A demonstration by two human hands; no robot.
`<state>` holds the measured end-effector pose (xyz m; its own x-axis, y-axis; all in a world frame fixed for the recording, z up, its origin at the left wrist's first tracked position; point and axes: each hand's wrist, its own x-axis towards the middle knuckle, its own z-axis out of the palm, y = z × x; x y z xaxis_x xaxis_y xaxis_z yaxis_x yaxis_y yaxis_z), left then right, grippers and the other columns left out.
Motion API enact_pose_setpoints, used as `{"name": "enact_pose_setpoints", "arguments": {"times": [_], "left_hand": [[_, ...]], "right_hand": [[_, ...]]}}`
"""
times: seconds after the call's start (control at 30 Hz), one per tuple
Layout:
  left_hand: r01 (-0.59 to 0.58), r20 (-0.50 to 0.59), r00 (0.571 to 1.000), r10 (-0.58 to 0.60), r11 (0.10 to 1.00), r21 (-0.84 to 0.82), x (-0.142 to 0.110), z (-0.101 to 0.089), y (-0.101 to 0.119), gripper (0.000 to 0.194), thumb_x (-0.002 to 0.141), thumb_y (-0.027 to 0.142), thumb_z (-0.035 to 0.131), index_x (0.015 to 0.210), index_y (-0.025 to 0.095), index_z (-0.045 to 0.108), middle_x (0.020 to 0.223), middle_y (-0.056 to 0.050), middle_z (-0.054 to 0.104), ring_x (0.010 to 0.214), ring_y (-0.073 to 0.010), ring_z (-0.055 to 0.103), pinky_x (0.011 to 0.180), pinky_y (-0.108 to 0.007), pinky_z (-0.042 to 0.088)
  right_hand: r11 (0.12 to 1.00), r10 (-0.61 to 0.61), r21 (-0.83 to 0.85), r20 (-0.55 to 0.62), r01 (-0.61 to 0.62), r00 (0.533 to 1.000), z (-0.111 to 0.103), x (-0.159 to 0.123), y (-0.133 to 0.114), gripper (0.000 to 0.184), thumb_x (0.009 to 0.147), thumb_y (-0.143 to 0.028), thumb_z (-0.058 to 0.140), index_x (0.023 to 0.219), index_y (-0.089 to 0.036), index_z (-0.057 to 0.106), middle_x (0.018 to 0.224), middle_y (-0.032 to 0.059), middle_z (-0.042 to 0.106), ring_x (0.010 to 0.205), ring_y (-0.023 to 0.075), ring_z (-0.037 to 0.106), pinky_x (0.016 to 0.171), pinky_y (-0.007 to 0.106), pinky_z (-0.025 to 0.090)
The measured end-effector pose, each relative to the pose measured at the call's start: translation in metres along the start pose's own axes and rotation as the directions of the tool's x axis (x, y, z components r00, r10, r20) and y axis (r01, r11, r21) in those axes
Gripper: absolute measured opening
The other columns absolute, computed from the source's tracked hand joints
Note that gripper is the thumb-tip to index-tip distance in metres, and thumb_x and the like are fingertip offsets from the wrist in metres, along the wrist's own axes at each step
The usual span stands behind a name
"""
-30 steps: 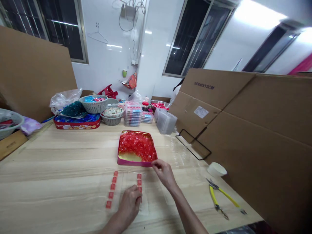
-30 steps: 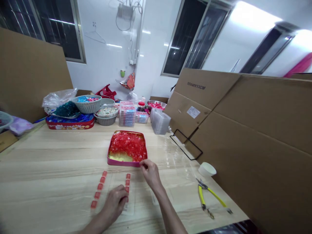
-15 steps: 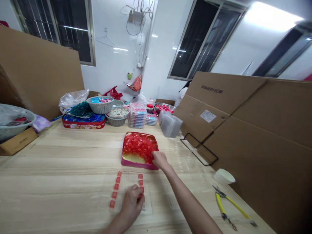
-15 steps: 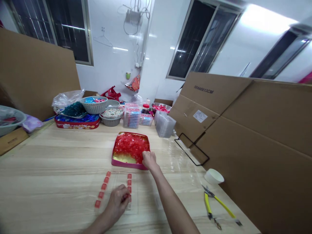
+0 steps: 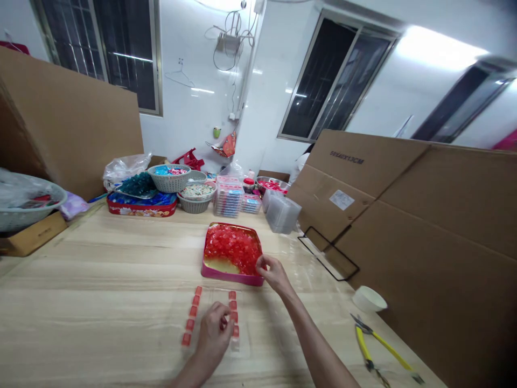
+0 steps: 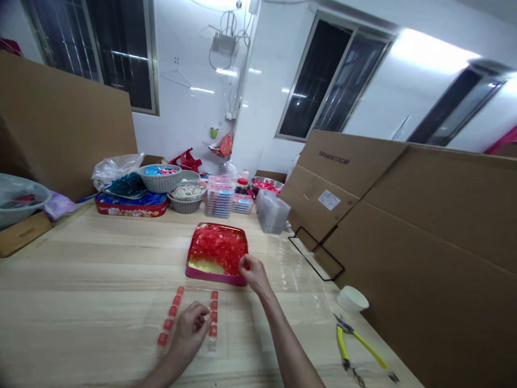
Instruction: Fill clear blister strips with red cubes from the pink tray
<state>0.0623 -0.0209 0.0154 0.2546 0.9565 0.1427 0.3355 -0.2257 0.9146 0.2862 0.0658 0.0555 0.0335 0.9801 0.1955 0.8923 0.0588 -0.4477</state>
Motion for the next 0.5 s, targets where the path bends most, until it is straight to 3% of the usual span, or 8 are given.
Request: {"name": "enact_pose_setpoints", "arguments": {"times": [0.17, 0.33, 0.5], "left_hand": [[0.020, 0.001, 1.000, -0.020, 0.999, -0.048, 0.004, -0.008, 0.015, 0.010, 0.073, 0.017, 0.051, 0.066, 0.018, 0.058, 0.069, -0.003, 0.058, 0.063, -0.0156, 0.056, 0.058, -0.025, 0.041], [0.023, 0.017, 1.000, -0.023, 0.999, -0.022, 0.002, 0.002, -0.001, 0.012, 0.073, 0.015, 0.049, 0.065, 0.017, 0.058, 0.067, -0.003, 0.058, 0.061, -0.0154, 0.055, 0.057, -0.024, 0.040], [0.066, 0.039, 0.997, -0.067, 0.998, 0.025, -0.001, -0.003, -0.002, 0.012, 0.072, 0.014, 0.049, 0.065, 0.016, 0.059, 0.066, -0.003, 0.059, 0.061, -0.0154, 0.056, 0.056, -0.024, 0.039]], "right_hand": [[0.997, 0.079, 0.018, -0.049, -0.078, 0.996, 0.007, -0.010, 0.005, 0.023, 0.070, -0.010, 0.044, 0.080, -0.017, 0.063, 0.077, 0.0030, 0.067, 0.074, 0.0162, 0.061, 0.069, 0.024, 0.043], [0.987, 0.162, -0.027, 0.011, -0.161, 0.987, 0.017, 0.014, 0.001, 0.007, 0.061, -0.013, 0.060, 0.066, -0.017, 0.064, 0.073, 0.0058, 0.069, 0.079, 0.0212, 0.062, 0.074, 0.029, 0.039], [0.985, 0.155, 0.070, 0.050, -0.159, 0.987, 0.029, 0.032, -0.011, 0.013, 0.052, -0.003, 0.059, 0.057, -0.016, 0.060, 0.064, 0.0049, 0.066, 0.077, 0.0217, 0.062, 0.074, 0.030, 0.038]]}}
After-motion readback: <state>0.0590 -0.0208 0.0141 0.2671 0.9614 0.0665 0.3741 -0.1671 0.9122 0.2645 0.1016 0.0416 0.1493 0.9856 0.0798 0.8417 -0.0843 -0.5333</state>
